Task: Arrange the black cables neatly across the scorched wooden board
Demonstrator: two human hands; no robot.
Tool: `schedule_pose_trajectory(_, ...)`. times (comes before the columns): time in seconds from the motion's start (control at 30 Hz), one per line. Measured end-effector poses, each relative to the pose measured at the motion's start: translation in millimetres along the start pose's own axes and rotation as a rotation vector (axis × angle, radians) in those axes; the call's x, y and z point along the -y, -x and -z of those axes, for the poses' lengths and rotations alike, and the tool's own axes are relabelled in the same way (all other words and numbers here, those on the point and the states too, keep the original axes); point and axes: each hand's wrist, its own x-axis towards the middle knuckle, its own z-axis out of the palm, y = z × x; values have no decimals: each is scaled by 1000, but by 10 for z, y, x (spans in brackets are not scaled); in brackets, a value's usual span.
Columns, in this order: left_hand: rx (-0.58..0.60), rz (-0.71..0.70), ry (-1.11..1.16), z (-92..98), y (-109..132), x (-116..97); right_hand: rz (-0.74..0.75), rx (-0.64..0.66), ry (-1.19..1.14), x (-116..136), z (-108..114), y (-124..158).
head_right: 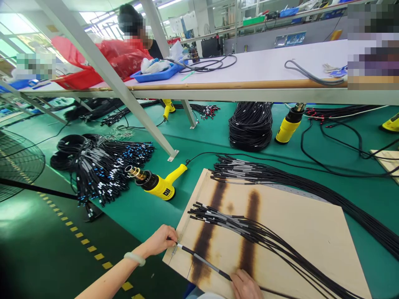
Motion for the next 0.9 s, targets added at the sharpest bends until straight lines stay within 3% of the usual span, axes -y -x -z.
schedule_pose_trajectory(0.37,-2,-57,-33,4,33,-52,27,26,46,47,65,-20)
schedule_pose_trajectory(0.7,-11,-19,-87,-21,24,-45,69,37,11,71,57,-19)
schedule_pose_trajectory(0.9,-155,118,-146,-183,85,-164,68,30,52,48,91,-27)
